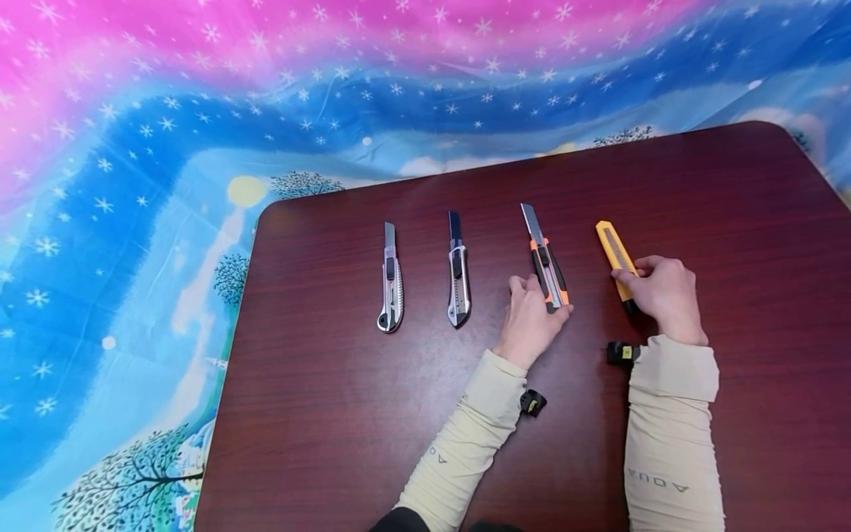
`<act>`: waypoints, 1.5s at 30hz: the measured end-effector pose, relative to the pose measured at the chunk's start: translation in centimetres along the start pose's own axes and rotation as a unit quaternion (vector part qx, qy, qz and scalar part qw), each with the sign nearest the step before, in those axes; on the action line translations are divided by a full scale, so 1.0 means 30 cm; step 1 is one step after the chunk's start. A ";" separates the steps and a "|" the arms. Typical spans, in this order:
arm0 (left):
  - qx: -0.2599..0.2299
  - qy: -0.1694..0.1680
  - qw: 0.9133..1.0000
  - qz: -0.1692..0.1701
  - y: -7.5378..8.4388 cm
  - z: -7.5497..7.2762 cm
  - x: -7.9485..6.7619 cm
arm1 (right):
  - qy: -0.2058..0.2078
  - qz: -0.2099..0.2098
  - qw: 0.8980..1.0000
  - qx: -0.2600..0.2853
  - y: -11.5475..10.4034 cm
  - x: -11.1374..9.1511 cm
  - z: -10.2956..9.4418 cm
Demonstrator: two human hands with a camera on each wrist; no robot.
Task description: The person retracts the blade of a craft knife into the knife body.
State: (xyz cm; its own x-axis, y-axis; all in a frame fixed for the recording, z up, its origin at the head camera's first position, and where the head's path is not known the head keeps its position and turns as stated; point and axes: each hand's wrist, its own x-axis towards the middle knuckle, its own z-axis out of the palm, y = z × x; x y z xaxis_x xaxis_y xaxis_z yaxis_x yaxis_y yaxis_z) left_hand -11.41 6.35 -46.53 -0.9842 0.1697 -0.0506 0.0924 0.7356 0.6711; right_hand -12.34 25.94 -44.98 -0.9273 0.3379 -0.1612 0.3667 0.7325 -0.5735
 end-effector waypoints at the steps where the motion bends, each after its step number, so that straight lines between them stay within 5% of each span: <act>1: -0.001 0.000 1.000 0.000 0.000 -0.001 0.000 | 0.001 -0.002 1.000 -0.001 0.001 0.000 0.000; 8: -0.009 -0.005 1.000 -0.001 0.001 -0.001 -0.001 | 0.007 -0.011 1.000 0.007 0.009 0.000 -0.010; 17: -0.034 -0.030 0.999 0.013 -0.012 -0.021 0.008 | 0.081 -0.071 0.989 0.101 -0.055 -0.020 -0.036; 20: -0.041 -0.041 0.998 0.023 -0.020 -0.032 0.017 | 0.044 -0.080 0.982 0.166 -0.095 -0.028 -0.024; 23: -0.039 -0.046 0.998 0.035 -0.026 -0.038 0.024 | -0.055 -0.082 0.969 0.227 -0.137 -0.032 0.005; 27: -0.032 -0.050 0.997 0.039 -0.028 -0.042 0.027 | -0.184 -0.063 0.951 0.239 -0.179 -0.034 0.045; 29: -0.028 -0.052 0.998 0.038 -0.028 -0.043 0.026 | -0.217 -0.047 0.946 0.236 -0.190 -0.033 0.059; 45: -0.029 -0.065 0.997 0.005 -0.018 -0.040 0.018 | -0.225 -0.015 0.939 0.260 -0.177 -0.013 0.091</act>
State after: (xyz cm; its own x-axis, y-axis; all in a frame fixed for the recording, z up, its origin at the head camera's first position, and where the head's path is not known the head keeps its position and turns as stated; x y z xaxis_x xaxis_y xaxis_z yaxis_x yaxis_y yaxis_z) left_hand -12.17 5.25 -46.03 -0.9551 0.2631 -0.1360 0.0899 0.6950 0.7134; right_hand -14.13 20.30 -44.06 -0.9177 -0.0475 -0.3945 0.3616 0.3116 -0.8787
